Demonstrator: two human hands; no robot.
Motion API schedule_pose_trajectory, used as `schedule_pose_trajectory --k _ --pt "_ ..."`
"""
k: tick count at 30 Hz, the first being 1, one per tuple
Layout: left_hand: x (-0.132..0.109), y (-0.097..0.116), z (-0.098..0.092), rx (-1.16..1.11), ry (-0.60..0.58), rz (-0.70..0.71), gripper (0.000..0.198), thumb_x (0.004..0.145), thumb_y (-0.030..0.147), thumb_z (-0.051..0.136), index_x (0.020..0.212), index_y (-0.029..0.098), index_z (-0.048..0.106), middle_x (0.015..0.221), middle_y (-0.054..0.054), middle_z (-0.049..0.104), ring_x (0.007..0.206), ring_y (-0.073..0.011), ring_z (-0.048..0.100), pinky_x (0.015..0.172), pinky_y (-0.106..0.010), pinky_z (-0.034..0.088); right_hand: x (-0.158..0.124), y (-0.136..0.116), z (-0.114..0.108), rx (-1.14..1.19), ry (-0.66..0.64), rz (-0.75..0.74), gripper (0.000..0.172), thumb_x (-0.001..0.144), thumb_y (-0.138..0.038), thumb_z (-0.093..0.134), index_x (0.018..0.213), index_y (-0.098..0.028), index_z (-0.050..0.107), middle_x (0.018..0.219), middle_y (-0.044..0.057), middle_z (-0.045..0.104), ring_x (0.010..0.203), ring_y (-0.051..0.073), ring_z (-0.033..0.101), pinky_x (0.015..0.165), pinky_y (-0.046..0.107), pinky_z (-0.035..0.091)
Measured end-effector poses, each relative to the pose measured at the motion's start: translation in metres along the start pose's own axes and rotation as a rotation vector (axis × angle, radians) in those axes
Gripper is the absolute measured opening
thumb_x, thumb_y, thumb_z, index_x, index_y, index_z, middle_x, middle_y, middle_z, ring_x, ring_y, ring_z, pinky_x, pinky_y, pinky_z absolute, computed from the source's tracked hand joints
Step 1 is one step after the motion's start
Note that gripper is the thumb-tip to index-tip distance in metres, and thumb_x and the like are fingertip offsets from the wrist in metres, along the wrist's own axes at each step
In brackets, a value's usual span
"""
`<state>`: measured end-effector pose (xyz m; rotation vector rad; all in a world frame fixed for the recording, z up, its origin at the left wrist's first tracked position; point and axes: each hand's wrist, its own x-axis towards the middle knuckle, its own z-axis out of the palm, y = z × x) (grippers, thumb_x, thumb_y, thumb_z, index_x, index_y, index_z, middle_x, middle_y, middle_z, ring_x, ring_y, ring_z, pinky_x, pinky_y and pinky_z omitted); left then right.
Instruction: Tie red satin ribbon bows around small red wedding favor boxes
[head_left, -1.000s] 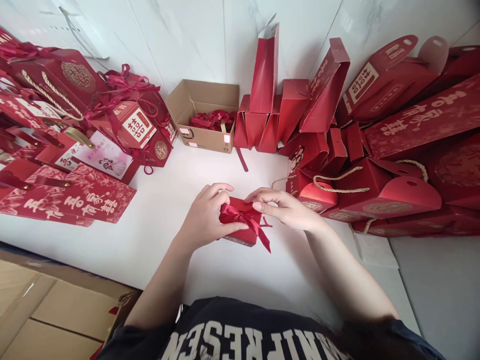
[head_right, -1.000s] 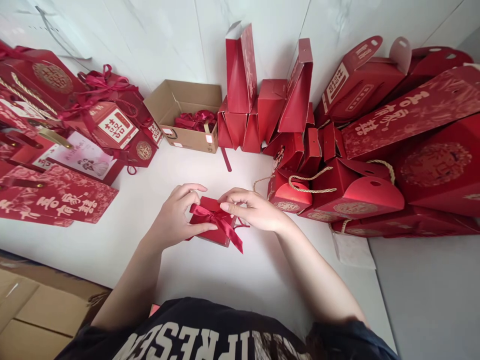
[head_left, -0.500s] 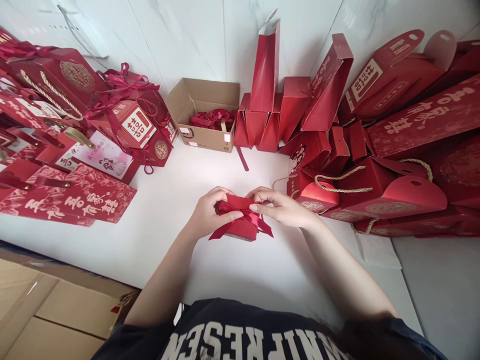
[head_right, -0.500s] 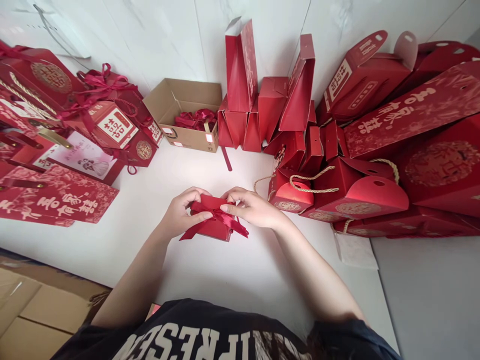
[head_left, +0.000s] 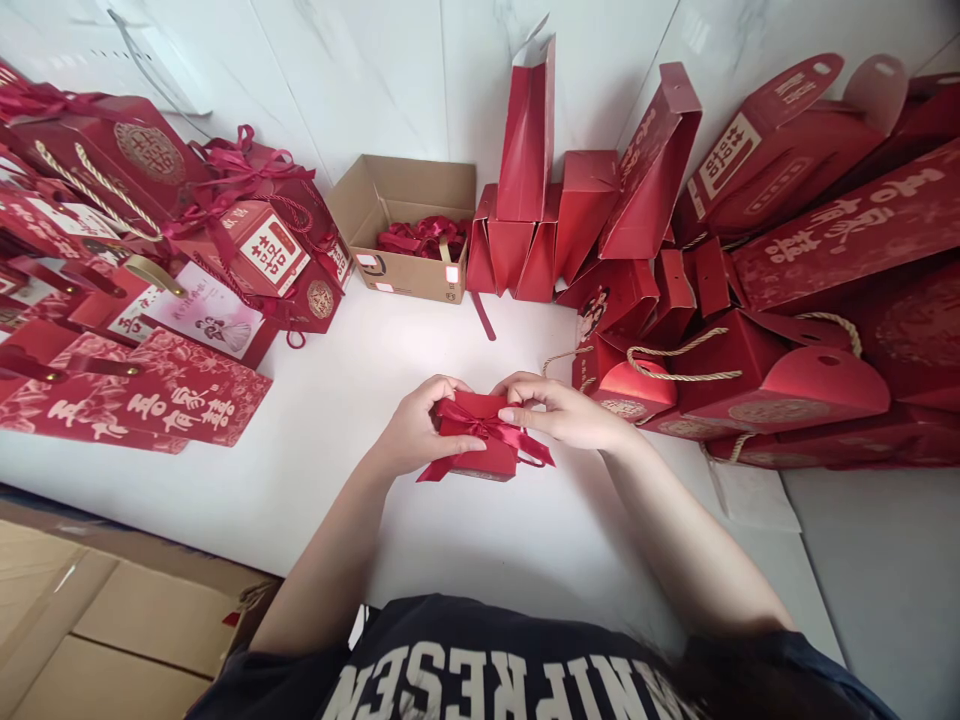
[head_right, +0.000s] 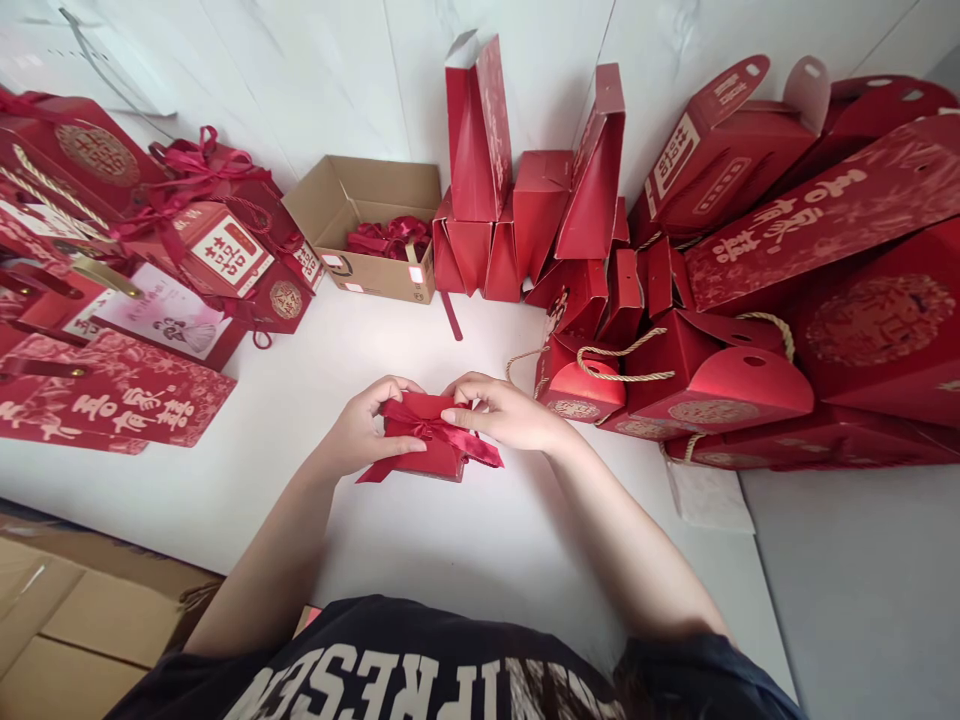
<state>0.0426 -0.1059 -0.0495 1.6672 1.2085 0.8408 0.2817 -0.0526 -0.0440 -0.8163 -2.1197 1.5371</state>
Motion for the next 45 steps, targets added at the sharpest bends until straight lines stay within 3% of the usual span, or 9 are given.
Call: schedule_pose_trajectory --k 12,16,20,23,30,38,42,45 --pt "0.000 0.000 -0.004 0.020 -0.035 -0.025 0.047 0.064 0.038 0.084 0.100 0.019 0.060 0.120 -0.009 0.058 0.096 -0.0222 0.063 0.083 -0.037 0.053 0.001 0.005 -0.004 0.012 -0.025 -0.010 0.032 0.090 -0.048 0.058 0.076 -0.019 0.057 0.116 0.008 0.059 0.102 0.021 0.056 0.091 0.037 0.042" --pt "0.000 0.002 -0.003 0.010 -0.027 0.005 0.039 0.065 0.037 0.083 0.086 0.019 0.056 0.116 -0.008 0.059 0.099 -0.0224 0.061 0.083 -0.035 0.052 0.000 0.002 -0.003 0.003 -0.022 -0.011 0.034 0.091 -0.048 0.056 0.076 -0.019 0.058 0.115 0.008 0.060 0.102 0.021 0.056 0.090 0.036 0.042" --pt "-0.001 0.004 0.003 0.001 0.076 0.022 0.032 0.083 0.037 0.067 0.070 0.019 0.043 0.104 -0.007 0.063 0.091 -0.0190 0.061 0.076 -0.032 0.050 0.000 -0.002 -0.001 0.039 0.011 -0.004 0.040 0.094 -0.050 0.051 0.070 -0.018 0.056 0.113 0.007 0.061 0.097 0.020 0.056 0.086 0.034 0.042" --pt "-0.001 0.003 0.006 0.026 0.145 0.013 0.036 0.089 0.036 0.059 0.063 0.018 0.041 0.100 -0.007 0.064 0.084 -0.0174 0.061 0.070 -0.031 0.049 0.000 -0.002 0.000 0.048 0.025 -0.017 0.039 0.094 -0.049 0.052 0.069 -0.019 0.057 0.113 0.007 0.061 0.100 0.020 0.057 0.089 0.034 0.042" --pt "-0.001 -0.003 0.002 0.075 0.113 0.047 0.037 0.084 0.030 0.064 0.059 0.018 0.039 0.104 -0.008 0.065 0.076 -0.0154 0.060 0.062 -0.029 0.048 0.002 0.004 -0.002 0.033 -0.010 -0.020 0.037 0.094 -0.049 0.052 0.074 -0.019 0.062 0.113 0.006 0.059 0.104 0.020 0.057 0.097 0.035 0.040" --pt "-0.001 -0.004 0.002 0.047 0.077 0.054 0.037 0.087 0.032 0.060 0.060 0.018 0.037 0.107 -0.009 0.065 0.076 -0.0155 0.061 0.061 -0.030 0.049 0.002 0.002 -0.001 0.006 -0.019 -0.039 0.034 0.095 -0.044 0.052 0.072 -0.019 0.058 0.112 0.006 0.059 0.100 0.019 0.058 0.094 0.035 0.041" --pt "-0.004 -0.007 -0.001 0.001 0.077 0.047 0.038 0.086 0.034 0.062 0.061 0.017 0.039 0.109 -0.008 0.063 0.059 -0.0090 0.053 0.050 -0.027 0.044 -0.002 -0.006 -0.002 -0.021 0.120 0.063 0.028 0.093 -0.050 0.052 0.095 -0.023 0.057 0.115 0.005 0.060 0.096 0.019 0.058 0.082 0.032 0.044" --pt "-0.006 -0.011 -0.004 -0.050 0.061 0.039 0.035 0.087 0.036 0.062 0.063 0.016 0.046 0.112 -0.008 0.060 0.047 -0.0039 0.044 0.045 -0.027 0.040 -0.008 -0.014 -0.005 -0.222 0.236 0.164 0.032 0.093 -0.054 0.048 0.092 -0.023 0.056 0.092 0.002 0.062 0.077 0.017 0.056 0.069 0.030 0.041"
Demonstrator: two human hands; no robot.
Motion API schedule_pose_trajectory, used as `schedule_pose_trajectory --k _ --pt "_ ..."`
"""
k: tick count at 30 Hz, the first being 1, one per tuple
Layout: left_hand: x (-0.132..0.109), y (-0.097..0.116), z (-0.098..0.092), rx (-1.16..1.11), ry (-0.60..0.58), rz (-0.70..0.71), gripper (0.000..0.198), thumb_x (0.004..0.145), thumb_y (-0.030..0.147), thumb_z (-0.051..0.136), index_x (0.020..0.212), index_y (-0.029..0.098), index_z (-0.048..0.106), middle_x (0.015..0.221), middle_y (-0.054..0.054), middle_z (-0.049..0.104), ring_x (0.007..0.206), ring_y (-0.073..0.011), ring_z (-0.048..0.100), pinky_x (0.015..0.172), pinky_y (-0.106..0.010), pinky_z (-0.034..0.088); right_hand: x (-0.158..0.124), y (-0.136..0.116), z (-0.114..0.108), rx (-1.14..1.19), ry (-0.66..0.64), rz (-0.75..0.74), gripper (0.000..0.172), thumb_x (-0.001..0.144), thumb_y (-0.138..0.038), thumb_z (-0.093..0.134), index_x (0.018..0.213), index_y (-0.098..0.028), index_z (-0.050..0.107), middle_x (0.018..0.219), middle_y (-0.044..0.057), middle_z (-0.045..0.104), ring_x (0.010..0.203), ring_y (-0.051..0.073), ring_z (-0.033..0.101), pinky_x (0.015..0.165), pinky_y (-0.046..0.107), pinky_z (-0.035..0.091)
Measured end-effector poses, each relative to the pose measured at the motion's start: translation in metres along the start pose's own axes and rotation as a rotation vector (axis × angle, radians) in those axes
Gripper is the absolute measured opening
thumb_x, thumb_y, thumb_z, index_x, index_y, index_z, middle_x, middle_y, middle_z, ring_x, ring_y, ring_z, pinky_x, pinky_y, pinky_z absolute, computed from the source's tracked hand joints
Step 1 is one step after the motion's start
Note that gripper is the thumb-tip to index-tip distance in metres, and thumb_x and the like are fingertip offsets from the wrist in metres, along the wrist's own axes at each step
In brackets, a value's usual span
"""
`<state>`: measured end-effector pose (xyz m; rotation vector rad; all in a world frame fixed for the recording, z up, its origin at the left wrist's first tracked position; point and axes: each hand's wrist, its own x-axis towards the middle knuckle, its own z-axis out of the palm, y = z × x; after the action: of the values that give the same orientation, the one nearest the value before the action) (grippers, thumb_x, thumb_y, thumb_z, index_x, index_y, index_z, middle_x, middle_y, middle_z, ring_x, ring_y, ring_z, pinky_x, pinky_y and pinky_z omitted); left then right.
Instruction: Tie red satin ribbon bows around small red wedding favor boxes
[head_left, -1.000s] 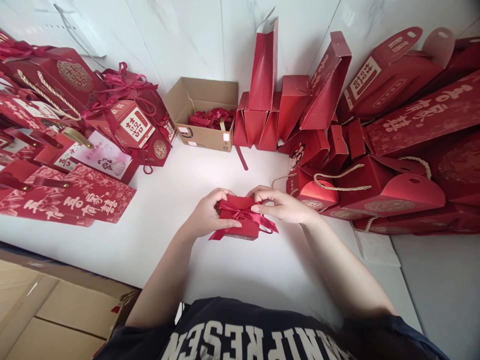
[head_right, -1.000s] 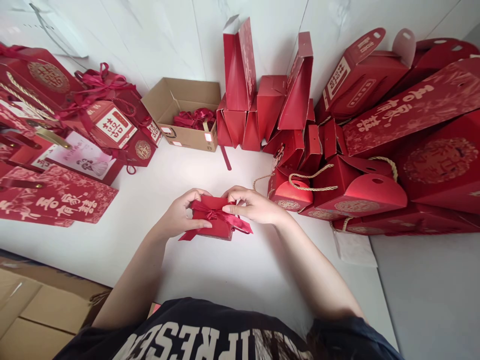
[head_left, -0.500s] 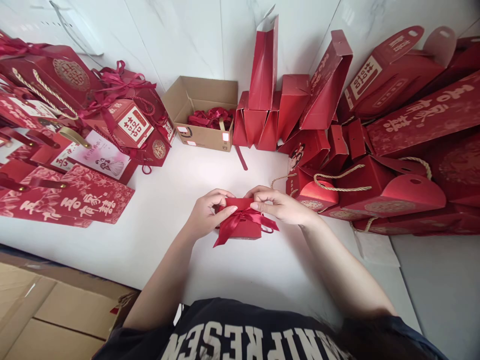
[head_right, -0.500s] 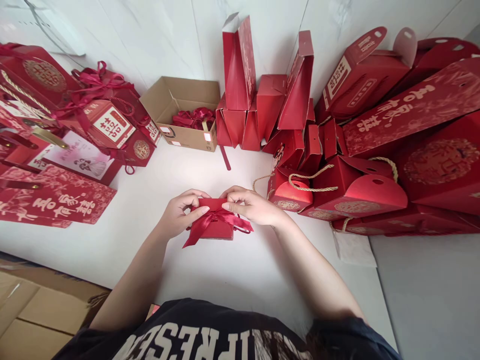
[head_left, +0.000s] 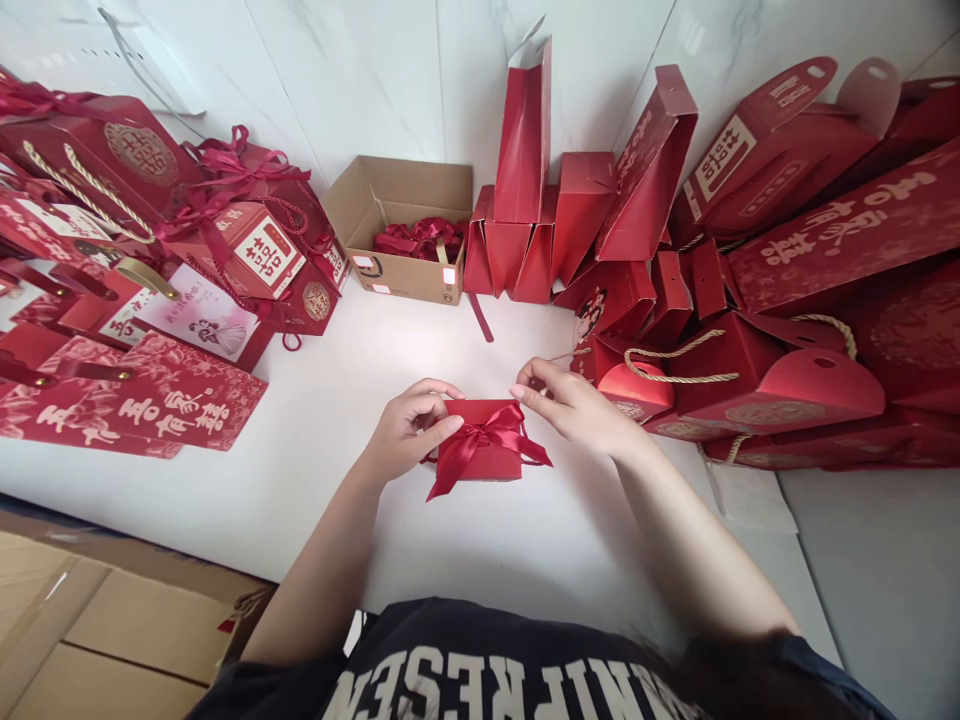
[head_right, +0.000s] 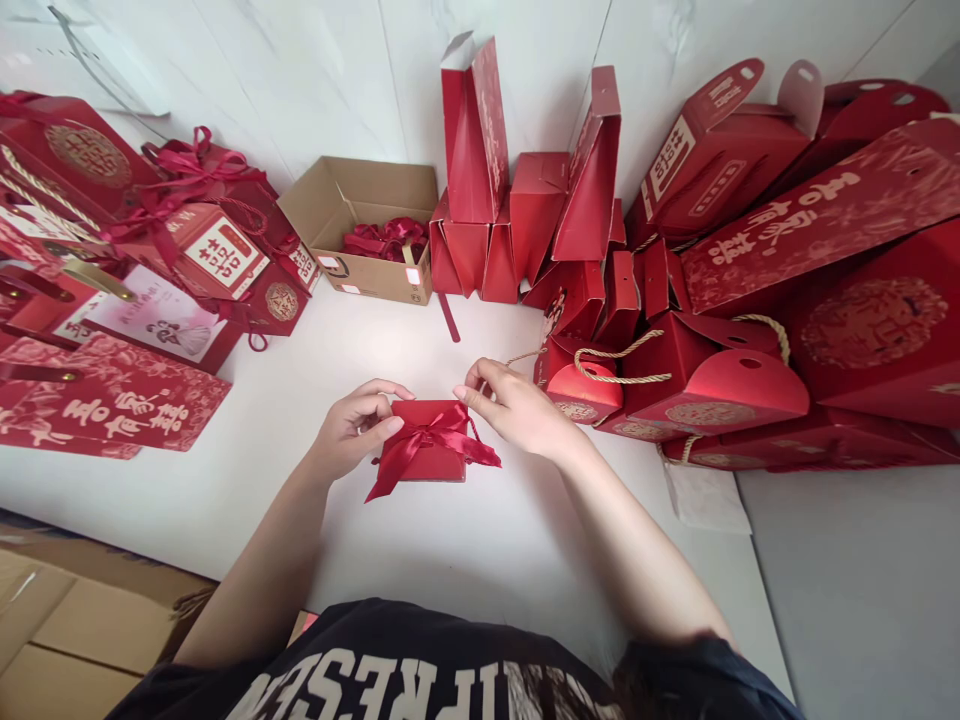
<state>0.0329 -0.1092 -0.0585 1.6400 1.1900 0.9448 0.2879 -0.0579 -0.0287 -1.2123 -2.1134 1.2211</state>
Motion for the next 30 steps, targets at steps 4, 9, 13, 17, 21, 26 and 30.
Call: schedule_pose_trajectory --k 4,9,13,17,21,26,30 --pt "0.000 -0.004 -0.003 0.027 0.008 0.060 0.033 0.086 0.035 0.063 0.062 0.016 0.053 0.108 -0.008 0.060 0.059 -0.0093 0.053 0.055 -0.029 0.044 -0.008 -0.004 -0.008 -0.141 -0.142 0.025 0.040 0.093 -0.057 0.046 0.078 -0.022 0.058 0.072 0.000 0.057 0.067 0.016 0.051 0.060 0.028 0.036" --pt "0.002 -0.005 -0.003 0.047 0.026 0.116 0.034 0.088 0.031 0.061 0.059 0.017 0.050 0.097 -0.009 0.063 0.099 -0.0227 0.060 0.071 -0.032 0.047 -0.009 -0.002 -0.011 -0.057 -0.433 0.047 0.049 0.090 -0.060 0.048 0.066 -0.018 0.056 0.059 -0.003 0.046 0.055 0.011 0.039 0.052 0.025 0.028" --pt "0.002 -0.003 -0.001 0.065 0.031 0.062 0.038 0.088 0.030 0.060 0.058 0.017 0.041 0.104 -0.008 0.062 0.089 -0.0190 0.060 0.067 -0.030 0.044 -0.008 -0.002 -0.013 -0.007 -0.489 -0.045 0.043 0.091 -0.054 0.050 0.070 -0.017 0.058 0.064 -0.003 0.049 0.056 0.010 0.037 0.053 0.025 0.027" --pt "0.003 0.001 0.001 0.097 0.038 0.044 0.037 0.088 0.028 0.060 0.059 0.016 0.041 0.107 -0.007 0.061 0.073 -0.0128 0.055 0.060 -0.029 0.040 -0.006 -0.001 -0.015 -0.032 -0.501 -0.070 0.039 0.092 -0.049 0.049 0.070 -0.017 0.057 0.064 -0.003 0.049 0.056 0.010 0.036 0.053 0.024 0.027" --pt "0.004 0.001 0.001 0.107 0.032 0.047 0.037 0.088 0.027 0.060 0.058 0.016 0.041 0.105 -0.006 0.062 0.066 -0.0102 0.052 0.060 -0.028 0.038 -0.006 0.001 -0.015 -0.021 -0.522 -0.073 0.037 0.092 -0.046 0.050 0.072 -0.017 0.058 0.066 -0.003 0.052 0.057 0.010 0.039 0.054 0.024 0.029" --pt "0.005 0.000 0.003 0.071 0.016 0.007 0.039 0.088 0.030 0.059 0.057 0.016 0.041 0.106 -0.007 0.062 0.078 -0.0149 0.059 0.062 -0.028 0.041 -0.004 0.001 -0.015 0.031 -0.572 -0.056 0.037 0.092 -0.046 0.049 0.074 -0.015 0.062 0.071 0.000 0.060 0.061 0.011 0.045 0.057 0.024 0.033" --pt "0.005 -0.001 0.001 0.049 0.018 0.026 0.039 0.090 0.032 0.057 0.058 0.016 0.041 0.106 -0.008 0.062 0.085 -0.0172 0.060 0.066 -0.029 0.043 -0.006 0.001 -0.021 0.039 -0.626 0.000 0.038 0.089 -0.050 0.052 0.080 -0.015 0.066 0.074 0.001 0.061 0.065 0.013 0.049 0.059 0.024 0.035"
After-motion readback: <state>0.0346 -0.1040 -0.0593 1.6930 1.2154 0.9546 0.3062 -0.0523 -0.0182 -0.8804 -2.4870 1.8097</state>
